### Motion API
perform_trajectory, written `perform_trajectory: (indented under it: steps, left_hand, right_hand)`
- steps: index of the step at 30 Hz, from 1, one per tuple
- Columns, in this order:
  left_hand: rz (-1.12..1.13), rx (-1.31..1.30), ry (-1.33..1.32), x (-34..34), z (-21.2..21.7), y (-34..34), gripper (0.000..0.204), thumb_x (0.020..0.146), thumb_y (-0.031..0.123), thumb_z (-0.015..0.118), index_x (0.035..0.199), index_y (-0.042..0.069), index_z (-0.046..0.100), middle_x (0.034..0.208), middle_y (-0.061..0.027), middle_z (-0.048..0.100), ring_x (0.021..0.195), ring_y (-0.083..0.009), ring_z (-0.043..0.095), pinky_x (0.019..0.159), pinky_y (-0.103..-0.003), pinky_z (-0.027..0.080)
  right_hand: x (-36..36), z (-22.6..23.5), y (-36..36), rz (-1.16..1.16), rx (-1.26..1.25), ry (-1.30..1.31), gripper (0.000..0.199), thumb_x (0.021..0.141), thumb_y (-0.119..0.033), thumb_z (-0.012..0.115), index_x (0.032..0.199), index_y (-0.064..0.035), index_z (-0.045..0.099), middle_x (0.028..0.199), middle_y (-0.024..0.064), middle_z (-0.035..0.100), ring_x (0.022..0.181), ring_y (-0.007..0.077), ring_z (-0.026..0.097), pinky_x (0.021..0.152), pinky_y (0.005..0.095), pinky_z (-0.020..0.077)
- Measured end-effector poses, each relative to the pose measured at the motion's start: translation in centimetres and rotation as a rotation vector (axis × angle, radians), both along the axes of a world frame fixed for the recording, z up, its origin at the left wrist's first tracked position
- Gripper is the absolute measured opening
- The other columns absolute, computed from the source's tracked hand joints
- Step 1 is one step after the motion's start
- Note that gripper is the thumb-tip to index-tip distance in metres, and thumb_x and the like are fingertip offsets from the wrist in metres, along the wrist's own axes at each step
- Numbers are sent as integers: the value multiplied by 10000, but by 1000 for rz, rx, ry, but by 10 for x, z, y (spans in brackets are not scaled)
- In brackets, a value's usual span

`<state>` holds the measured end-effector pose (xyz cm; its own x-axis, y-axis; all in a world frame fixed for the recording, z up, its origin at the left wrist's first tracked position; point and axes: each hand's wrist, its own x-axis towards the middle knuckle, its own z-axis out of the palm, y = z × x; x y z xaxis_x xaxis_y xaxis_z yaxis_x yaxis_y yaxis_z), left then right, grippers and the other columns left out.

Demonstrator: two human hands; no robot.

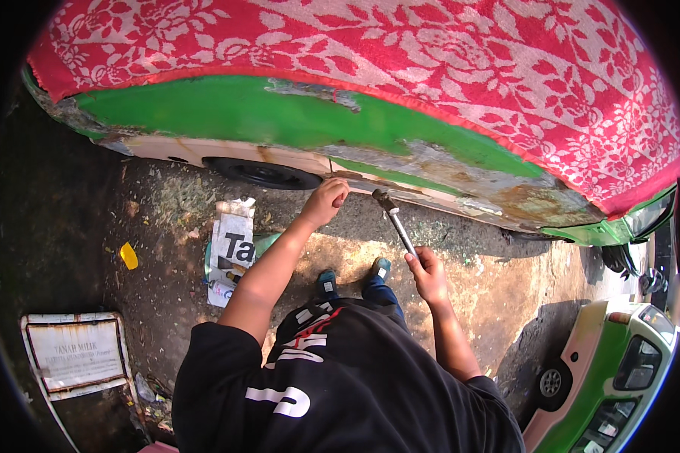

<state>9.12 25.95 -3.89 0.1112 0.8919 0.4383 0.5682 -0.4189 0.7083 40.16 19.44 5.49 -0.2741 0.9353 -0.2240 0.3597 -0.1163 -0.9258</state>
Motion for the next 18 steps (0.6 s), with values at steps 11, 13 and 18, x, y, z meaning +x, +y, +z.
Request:
perform_trajectory:
  steps: [11,13,18]
  left_hand:
    - [-100,-27,70,11,26,12,118,768,28,676,825,60,578,792,-55,565,800,-273,532,734,-388,453]
    - [-115,-30,128,13,32,14,151,777,79,713,780,64,563,724,-52,518,756,-267,523,712,-381,449]
    - [-146,32,139,4,21,13,358,764,138,763,637,62,437,634,-58,412,641,-263,474,665,-380,435]
  right_hand:
    - [5,-15,11,-44,-68,11,212,905,-213,669,949,-8,641,668,-8,546,618,60,438,558,246,382]
    - [3,-16,12,-49,-65,44,214,906,-213,668,949,-5,640,669,-8,547,622,55,440,559,243,383]
    - [1,-16,10,-52,-52,44,219,910,-219,664,949,-5,640,663,-6,547,617,49,444,553,238,381]
